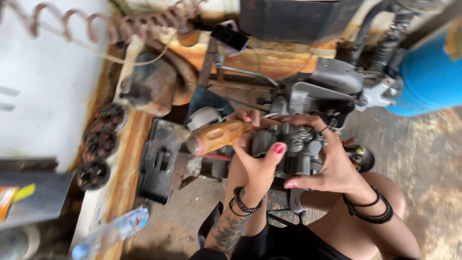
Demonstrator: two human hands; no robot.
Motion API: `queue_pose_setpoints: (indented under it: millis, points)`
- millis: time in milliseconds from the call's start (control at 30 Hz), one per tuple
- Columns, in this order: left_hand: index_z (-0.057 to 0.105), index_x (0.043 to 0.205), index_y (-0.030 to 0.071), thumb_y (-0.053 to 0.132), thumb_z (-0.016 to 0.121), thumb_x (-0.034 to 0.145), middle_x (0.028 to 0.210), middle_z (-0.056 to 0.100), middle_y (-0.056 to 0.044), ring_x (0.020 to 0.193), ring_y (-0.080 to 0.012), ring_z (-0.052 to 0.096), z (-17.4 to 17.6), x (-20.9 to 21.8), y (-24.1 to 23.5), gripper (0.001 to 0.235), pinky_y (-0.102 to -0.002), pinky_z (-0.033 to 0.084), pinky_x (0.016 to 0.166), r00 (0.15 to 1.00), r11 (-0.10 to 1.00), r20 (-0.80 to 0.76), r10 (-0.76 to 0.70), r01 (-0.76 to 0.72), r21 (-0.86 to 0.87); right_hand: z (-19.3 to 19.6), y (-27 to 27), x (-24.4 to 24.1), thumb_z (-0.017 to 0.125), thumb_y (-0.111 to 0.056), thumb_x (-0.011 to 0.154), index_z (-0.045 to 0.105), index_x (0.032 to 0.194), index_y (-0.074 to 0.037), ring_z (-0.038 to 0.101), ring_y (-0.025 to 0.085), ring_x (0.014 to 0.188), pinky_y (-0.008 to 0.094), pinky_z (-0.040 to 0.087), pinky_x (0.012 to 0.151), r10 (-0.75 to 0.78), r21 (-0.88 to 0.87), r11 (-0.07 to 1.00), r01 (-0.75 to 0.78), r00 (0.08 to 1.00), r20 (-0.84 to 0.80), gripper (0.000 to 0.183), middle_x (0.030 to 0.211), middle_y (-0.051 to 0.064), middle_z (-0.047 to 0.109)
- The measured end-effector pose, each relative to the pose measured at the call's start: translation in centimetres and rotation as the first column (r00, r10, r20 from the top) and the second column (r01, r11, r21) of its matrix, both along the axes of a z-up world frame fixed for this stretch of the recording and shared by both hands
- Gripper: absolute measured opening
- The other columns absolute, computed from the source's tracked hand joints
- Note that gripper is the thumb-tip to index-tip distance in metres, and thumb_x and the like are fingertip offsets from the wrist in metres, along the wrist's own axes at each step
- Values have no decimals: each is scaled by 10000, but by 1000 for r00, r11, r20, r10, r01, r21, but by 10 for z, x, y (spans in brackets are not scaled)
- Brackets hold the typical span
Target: Disassembling and inspecting a motorcycle carburetor using a screwdriver
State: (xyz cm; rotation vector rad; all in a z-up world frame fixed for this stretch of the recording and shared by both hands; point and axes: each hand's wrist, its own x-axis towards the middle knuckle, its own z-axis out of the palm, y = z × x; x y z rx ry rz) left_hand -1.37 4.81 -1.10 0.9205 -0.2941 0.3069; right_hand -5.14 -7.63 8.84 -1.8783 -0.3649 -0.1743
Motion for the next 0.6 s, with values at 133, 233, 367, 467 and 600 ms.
queue_pose_setpoints:
  millis: [133, 233, 367, 467, 600]
  points:
    - [247, 1358, 75, 274, 658, 963, 1304, 323, -169, 1095, -370, 571, -19, -7, 23, 604, -488, 549, 948, 999, 983, -12, -50, 47, -177, -65, 13, -6, 969, -216, 499, 508, 1326, 91, 619, 340, 1234, 487, 487, 1073, -34, 254, 967, 19, 998, 54, 996, 1310, 253, 606]
    - [325, 1204, 26, 381, 442, 1084, 1089, 406, -169, 965, -526, 660, -22, -6, 53, 392, -584, 540, 942, 971, 808, 68, -231, 230, -543, -72, 38, -8, 966, -271, 479, 520, 1278, 128, 637, 395, 1239, 508, 501, 1059, 33, 207, 977, -54, 994, 104, 998, 1280, 293, 630]
    - [461, 1144, 93, 298, 519, 1098, 1152, 482, -15, 1139, -229, 608, 30, -41, 142, 218, -404, 489, 1048, 985, 994, -172, -20, 2, -105, -88, 67, -17, 989, -305, 398, 573, 1261, 133, 684, 368, 1173, 490, 527, 1023, 153, 133, 978, -161, 986, 69, 1053, 1223, 266, 680]
    - [504, 1072, 101, 213, 604, 1044, 1101, 612, -94, 1089, -208, 639, 22, -69, 211, 153, -306, 486, 972, 974, 998, -226, 30, -40, -39, -92, 91, -18, 967, -329, 401, 601, 1291, 87, 687, 367, 1145, 488, 531, 1013, 242, 0, 970, -243, 968, 63, 1049, 1210, 249, 677]
    - [467, 1060, 65, 233, 582, 1063, 1020, 616, -190, 712, -363, 718, 3, -119, 313, 203, -440, 604, 611, 915, 977, -355, 191, -211, -18, -114, 110, -1, 886, -203, 563, 464, 1359, 193, 570, 429, 1233, 571, 444, 1157, 272, -47, 962, -268, 957, 97, 984, 1275, 351, 541]
